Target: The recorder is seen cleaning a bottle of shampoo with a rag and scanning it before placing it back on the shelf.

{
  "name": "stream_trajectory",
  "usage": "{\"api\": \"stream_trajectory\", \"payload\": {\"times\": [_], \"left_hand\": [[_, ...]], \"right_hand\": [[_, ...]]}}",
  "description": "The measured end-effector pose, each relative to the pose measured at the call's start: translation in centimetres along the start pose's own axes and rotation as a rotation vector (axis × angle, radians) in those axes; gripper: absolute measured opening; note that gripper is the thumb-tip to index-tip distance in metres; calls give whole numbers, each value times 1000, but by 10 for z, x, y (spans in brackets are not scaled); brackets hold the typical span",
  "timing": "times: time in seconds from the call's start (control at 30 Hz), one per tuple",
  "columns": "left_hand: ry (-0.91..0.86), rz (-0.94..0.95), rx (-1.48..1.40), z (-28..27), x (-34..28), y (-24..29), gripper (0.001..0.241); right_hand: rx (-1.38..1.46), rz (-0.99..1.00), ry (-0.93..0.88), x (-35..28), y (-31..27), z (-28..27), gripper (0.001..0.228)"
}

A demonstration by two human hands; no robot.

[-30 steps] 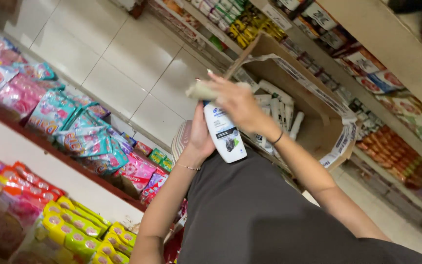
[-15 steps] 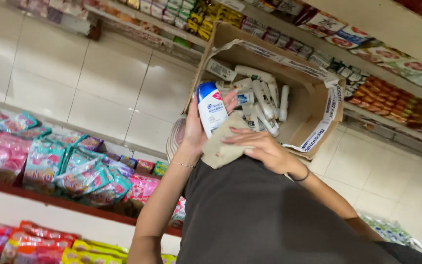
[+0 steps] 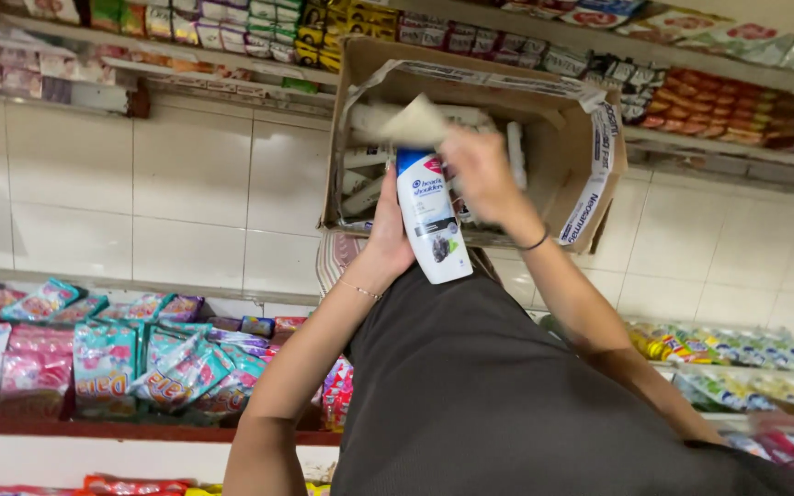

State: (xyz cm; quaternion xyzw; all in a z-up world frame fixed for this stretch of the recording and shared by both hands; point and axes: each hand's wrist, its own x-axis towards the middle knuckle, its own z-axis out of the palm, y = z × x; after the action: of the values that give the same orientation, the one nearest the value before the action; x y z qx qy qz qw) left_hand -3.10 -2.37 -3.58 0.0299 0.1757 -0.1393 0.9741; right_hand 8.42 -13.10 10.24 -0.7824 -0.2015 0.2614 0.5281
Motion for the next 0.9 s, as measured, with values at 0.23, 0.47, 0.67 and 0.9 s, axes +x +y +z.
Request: {"api": "stream_trajectory", "payload": {"times": [0.23,0.47,0.67,0.9], "left_hand": [[271,-68,-180,-17,-2,-5,55],[128,-185,-42,-13,14,-3,71],[274,-51,259,19,4,0,59],[350,-155,208,29,-4,2,58]], "right_hand": [[-178,-339,-110,-53,13,13,36],[-20,-274,-188,-106,18,-9,41],[182,-152,-251,-144,69,-37,44],[289,-188,316,-74,56,-66,40]]}}
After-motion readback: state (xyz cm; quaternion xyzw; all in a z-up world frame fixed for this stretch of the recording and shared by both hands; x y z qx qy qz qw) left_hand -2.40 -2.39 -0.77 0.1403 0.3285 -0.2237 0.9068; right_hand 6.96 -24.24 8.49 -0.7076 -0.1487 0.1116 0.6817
